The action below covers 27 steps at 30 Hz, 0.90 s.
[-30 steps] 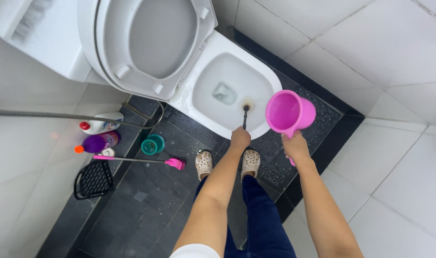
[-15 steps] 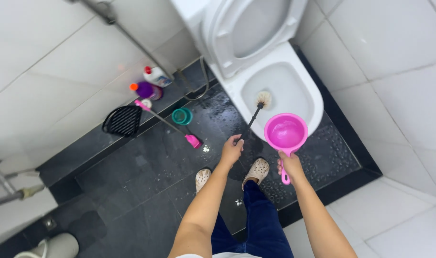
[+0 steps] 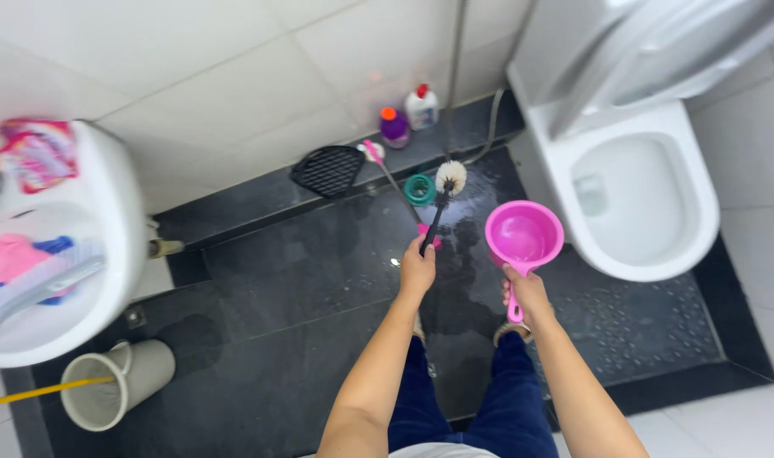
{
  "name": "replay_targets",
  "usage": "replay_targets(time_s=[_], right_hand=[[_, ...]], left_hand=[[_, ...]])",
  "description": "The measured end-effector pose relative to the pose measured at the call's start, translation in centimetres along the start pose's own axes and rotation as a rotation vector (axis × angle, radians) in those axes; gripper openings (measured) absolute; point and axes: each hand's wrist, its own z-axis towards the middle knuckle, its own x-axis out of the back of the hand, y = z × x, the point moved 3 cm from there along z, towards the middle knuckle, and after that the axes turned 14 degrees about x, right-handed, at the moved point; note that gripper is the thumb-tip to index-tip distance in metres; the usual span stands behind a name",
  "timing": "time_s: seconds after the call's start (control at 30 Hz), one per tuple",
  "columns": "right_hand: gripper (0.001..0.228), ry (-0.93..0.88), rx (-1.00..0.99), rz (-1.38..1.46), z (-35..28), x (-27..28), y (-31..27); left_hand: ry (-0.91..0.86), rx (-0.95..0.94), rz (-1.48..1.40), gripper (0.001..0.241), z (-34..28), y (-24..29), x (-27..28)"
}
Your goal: The person fills a pink scoop with water from a sink, then uses a toilet brush to scrub the inside of a toilet bowl. They pour water from the scoop into the toilet and continue scrubbing the bowl with the brush.
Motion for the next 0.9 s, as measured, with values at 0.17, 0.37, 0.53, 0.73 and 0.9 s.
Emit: replay_targets(time_s=[0.17, 0.37, 0.53, 0.73, 0.9], right_hand=[[0.019, -0.072, -0.002, 0.001, -0.2, -9.2, 2.4], [0.023, -0.153, -0.010, -0.047, 0.5, -14.9, 3.6], [0.028, -0.205, 0.023, -0.098, 2.8, -17.4, 1.8], [0.031, -0.231, 0.024, -0.179, 6.9, -18.6, 0.2], [0.030, -0.255, -0.008, -0.275, 9.1, -19.6, 0.1]], left_hand=[[0.002, 0.008, 0.087, 0.041, 5.2, -2.2, 9.5], [0.016, -0.067, 0.184, 0.039, 11.5, -2.3, 11.6], [0.055, -0.183, 0.174, 0.034, 16.2, 0.2, 10.3], [0.052, -0.030, 0.156, 0.025, 20.9, 4.7, 10.2], [0.169, -0.178, 0.170, 0.022, 24.7, 5.3, 10.7]])
